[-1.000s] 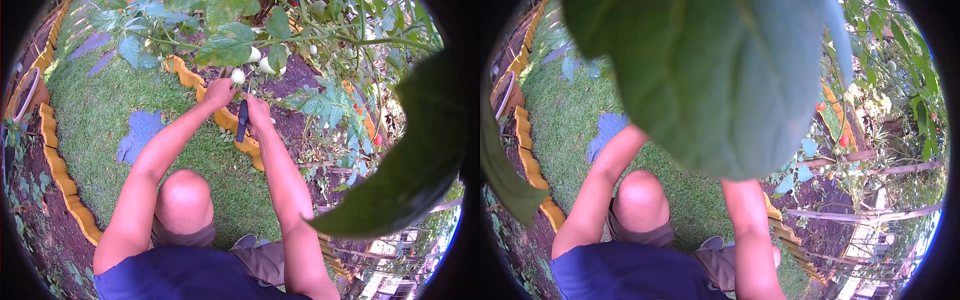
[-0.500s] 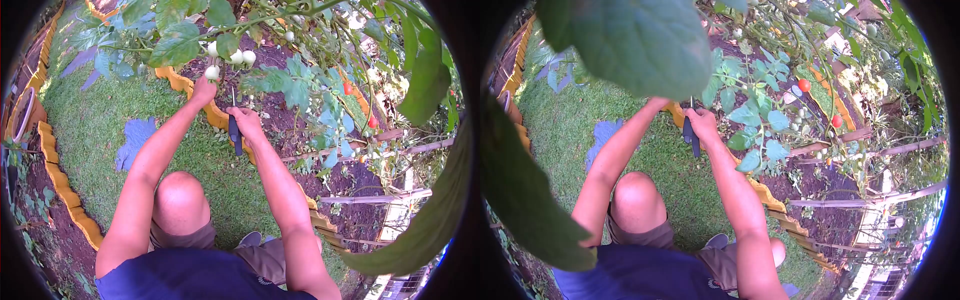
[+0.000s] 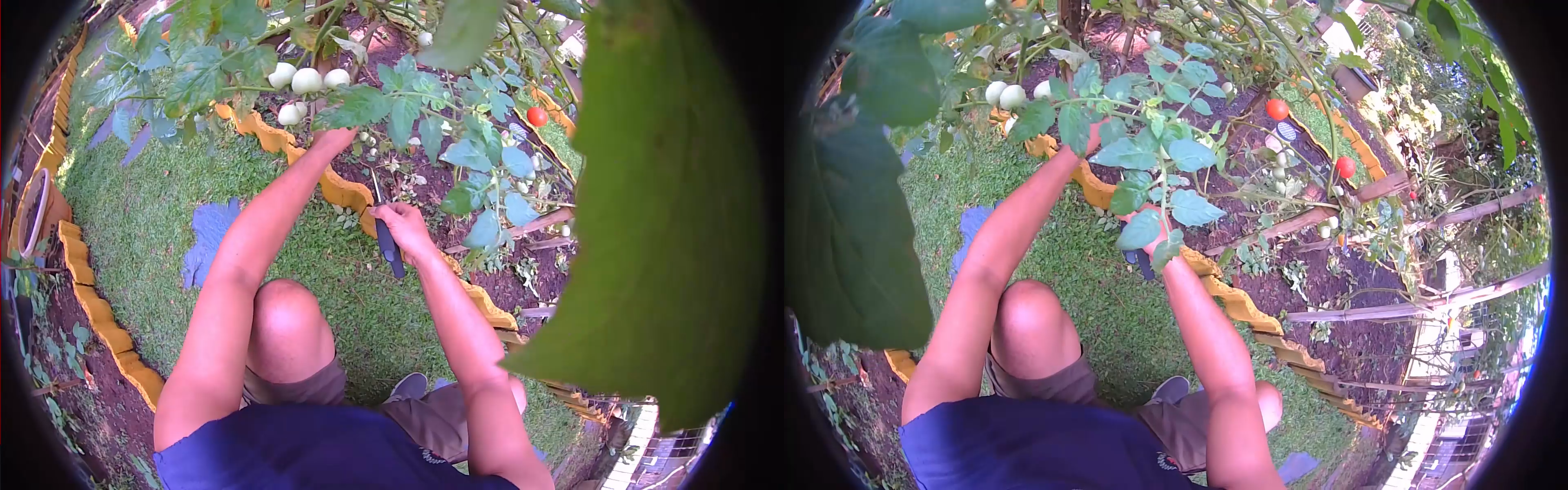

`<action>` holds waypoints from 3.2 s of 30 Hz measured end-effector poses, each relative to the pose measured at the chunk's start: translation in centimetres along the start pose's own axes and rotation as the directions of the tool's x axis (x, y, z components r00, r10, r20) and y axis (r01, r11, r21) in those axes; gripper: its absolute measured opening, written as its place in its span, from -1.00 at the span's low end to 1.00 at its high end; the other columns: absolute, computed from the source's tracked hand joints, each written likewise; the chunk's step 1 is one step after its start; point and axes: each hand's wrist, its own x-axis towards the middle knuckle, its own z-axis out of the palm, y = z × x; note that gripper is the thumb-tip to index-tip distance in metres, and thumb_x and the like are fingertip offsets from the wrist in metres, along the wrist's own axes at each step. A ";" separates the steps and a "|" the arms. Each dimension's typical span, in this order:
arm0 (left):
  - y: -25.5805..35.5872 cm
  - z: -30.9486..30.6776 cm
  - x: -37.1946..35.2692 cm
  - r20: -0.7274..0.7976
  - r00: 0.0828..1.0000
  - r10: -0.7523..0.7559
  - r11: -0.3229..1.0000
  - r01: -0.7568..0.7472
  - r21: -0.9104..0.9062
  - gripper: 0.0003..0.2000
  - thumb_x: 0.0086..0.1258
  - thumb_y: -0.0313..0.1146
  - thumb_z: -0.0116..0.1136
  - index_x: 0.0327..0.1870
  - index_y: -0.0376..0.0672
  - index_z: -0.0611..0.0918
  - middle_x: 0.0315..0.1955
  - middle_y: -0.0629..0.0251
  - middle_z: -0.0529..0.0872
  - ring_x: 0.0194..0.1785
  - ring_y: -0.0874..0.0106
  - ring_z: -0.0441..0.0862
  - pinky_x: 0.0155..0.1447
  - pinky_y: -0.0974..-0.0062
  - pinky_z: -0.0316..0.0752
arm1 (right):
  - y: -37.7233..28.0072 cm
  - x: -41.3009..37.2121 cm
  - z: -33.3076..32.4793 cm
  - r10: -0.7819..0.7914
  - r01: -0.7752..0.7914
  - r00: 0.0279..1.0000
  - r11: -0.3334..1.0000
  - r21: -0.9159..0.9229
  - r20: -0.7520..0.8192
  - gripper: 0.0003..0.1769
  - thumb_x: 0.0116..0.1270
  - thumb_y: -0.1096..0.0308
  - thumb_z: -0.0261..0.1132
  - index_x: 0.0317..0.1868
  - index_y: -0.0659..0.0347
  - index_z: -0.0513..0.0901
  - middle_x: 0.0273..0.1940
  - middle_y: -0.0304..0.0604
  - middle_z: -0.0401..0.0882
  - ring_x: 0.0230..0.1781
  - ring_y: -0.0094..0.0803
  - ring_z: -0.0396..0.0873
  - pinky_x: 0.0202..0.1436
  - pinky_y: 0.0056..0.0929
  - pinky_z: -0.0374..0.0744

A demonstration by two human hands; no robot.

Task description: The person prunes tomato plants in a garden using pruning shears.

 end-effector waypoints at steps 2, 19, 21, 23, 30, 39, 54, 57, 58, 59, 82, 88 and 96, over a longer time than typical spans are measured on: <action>-1.4 0.1 0.2 0.111 0.990 -0.082 0.994 0.090 -0.064 -0.53 0.53 0.01 -0.03 0.22 -0.13 0.61 0.13 0.11 0.71 0.18 0.11 0.64 0.29 0.08 0.49 | -0.7 -0.4 -0.4 -0.040 0.042 0.999 0.996 -0.081 0.019 -0.64 0.25 0.15 0.44 -0.18 0.31 0.69 -0.44 -0.28 0.59 -0.54 -0.57 0.49 -0.49 -0.51 0.45; 8.8 -11.9 -4.4 0.245 0.948 -0.203 0.753 0.311 -0.580 -0.75 0.37 -0.42 0.27 0.03 -0.25 0.73 -0.21 0.37 0.77 -0.17 0.61 0.61 -0.06 0.51 0.52 | -5.2 6.8 -4.8 0.175 -0.206 0.975 0.943 0.262 0.138 -0.67 0.36 0.12 0.36 -0.11 0.22 0.62 -0.37 -0.08 0.70 -0.58 -0.41 0.59 -0.57 -0.44 0.60; 9.1 -12.6 -4.1 0.273 0.933 -0.236 0.784 0.349 -0.513 -0.78 0.38 -0.39 0.28 -0.03 -0.26 0.75 -0.28 0.41 0.76 -0.24 0.64 0.59 -0.13 0.52 0.51 | -9.6 4.2 -3.7 0.201 -0.215 0.972 0.969 0.119 0.119 -0.63 0.41 0.06 0.30 -0.04 0.23 0.63 -0.31 -0.08 0.70 -0.52 -0.37 0.62 -0.50 -0.37 0.63; 8.6 -12.3 -3.9 0.337 0.915 -0.221 0.739 0.383 -0.555 -0.72 0.33 -0.29 0.23 0.02 -0.11 0.74 -0.39 0.49 0.66 -0.38 0.63 0.51 -0.19 0.52 0.46 | -11.4 3.4 -3.1 0.211 -0.222 0.970 0.972 0.080 0.124 -0.63 0.41 0.06 0.31 -0.05 0.22 0.63 -0.32 -0.08 0.70 -0.52 -0.37 0.61 -0.50 -0.38 0.62; 4.7 -8.4 -3.3 0.226 0.958 -0.175 0.831 0.267 -0.487 -0.59 0.38 -0.16 0.23 0.21 -0.07 0.65 -0.16 0.35 0.72 -0.21 0.49 0.63 -0.12 0.47 0.53 | -11.6 4.2 -3.0 0.208 -0.224 0.966 0.970 0.095 0.155 -0.63 0.39 0.07 0.32 -0.06 0.21 0.63 -0.33 -0.08 0.70 -0.54 -0.38 0.61 -0.52 -0.39 0.62; 3.9 -7.3 -2.8 0.280 0.947 -0.156 0.757 0.297 -0.582 -0.60 0.39 -0.22 0.23 0.23 -0.09 0.63 -0.16 0.35 0.71 -0.19 0.50 0.62 -0.09 0.48 0.53 | -11.1 4.5 -3.4 0.200 -0.222 0.964 0.968 0.114 0.177 -0.64 0.37 0.07 0.34 -0.07 0.20 0.63 -0.36 -0.07 0.70 -0.56 -0.39 0.60 -0.55 -0.41 0.60; 6.4 -7.5 -1.8 0.351 0.927 -0.130 0.678 0.341 -0.651 -0.61 0.41 -0.32 0.24 0.25 -0.11 0.61 -0.16 0.36 0.70 -0.15 0.52 0.62 -0.04 0.50 0.52 | -11.7 4.7 -3.3 0.194 -0.221 0.959 0.968 0.115 0.208 -0.65 0.34 0.07 0.37 -0.09 0.17 0.63 -0.40 -0.07 0.69 -0.60 -0.40 0.60 -0.58 -0.43 0.59; 6.1 -7.5 -1.9 0.357 0.926 -0.125 0.664 0.346 -0.663 -0.61 0.41 -0.35 0.24 0.25 -0.12 0.60 -0.16 0.36 0.70 -0.14 0.53 0.62 -0.03 0.50 0.52 | -11.9 4.8 -3.2 0.195 -0.223 0.957 0.968 0.113 0.215 -0.66 0.34 0.07 0.38 -0.09 0.16 0.63 -0.40 -0.06 0.69 -0.60 -0.40 0.59 -0.59 -0.44 0.58; 5.9 -7.4 -1.9 0.358 0.926 -0.122 0.656 0.346 -0.671 -0.61 0.41 -0.35 0.24 0.26 -0.12 0.60 -0.16 0.36 0.70 -0.14 0.53 0.62 -0.02 0.51 0.52 | -11.9 4.8 -3.2 0.196 -0.223 0.957 0.968 0.113 0.216 -0.66 0.33 0.07 0.38 -0.09 0.16 0.63 -0.41 -0.06 0.69 -0.60 -0.41 0.59 -0.59 -0.44 0.58; 5.7 -7.5 -1.9 0.359 0.926 -0.118 0.651 0.345 -0.676 -0.61 0.41 -0.36 0.24 0.26 -0.12 0.60 -0.16 0.37 0.70 -0.14 0.53 0.62 -0.02 0.51 0.52 | -11.9 4.9 -3.1 0.193 -0.221 0.957 0.969 0.111 0.218 -0.66 0.33 0.07 0.38 -0.09 0.16 0.63 -0.41 -0.06 0.69 -0.61 -0.41 0.59 -0.60 -0.44 0.58; 6.5 -13.2 -4.1 0.452 0.883 0.127 0.509 0.333 -0.794 -0.47 0.38 -0.52 0.30 0.39 -0.16 0.50 0.07 0.32 0.67 0.10 0.51 0.61 0.24 0.47 0.52 | -10.6 7.8 -3.7 0.116 -0.182 0.942 0.965 0.190 0.315 -0.67 0.28 0.08 0.43 -0.12 0.12 0.62 -0.47 -0.05 0.68 -0.66 -0.43 0.58 -0.66 -0.48 0.55; 9.6 -17.3 -5.0 0.501 0.865 -0.001 0.802 0.300 -0.516 -0.37 0.33 -0.49 0.33 0.46 -0.21 0.42 0.15 0.24 0.65 0.12 0.45 0.62 0.24 0.44 0.54 | -16.7 5.3 -1.0 0.262 -0.266 0.934 0.964 -0.015 0.243 -0.67 0.32 0.13 0.44 -0.03 0.12 0.68 -0.47 -0.04 0.69 -0.69 -0.43 0.56 -0.70 -0.51 0.51; 1.9 -9.0 -3.3 0.359 0.913 0.195 0.615 0.172 -0.770 -0.33 0.27 -0.44 0.37 0.45 -0.19 0.42 0.14 0.26 0.60 0.14 0.45 0.60 0.20 0.40 0.55 | -14.0 8.0 -1.8 0.244 -0.230 0.935 0.969 -0.084 0.257 -0.69 0.28 0.10 0.51 -0.12 0.09 0.70 -0.49 -0.20 0.66 -0.68 -0.50 0.54 -0.69 -0.55 0.49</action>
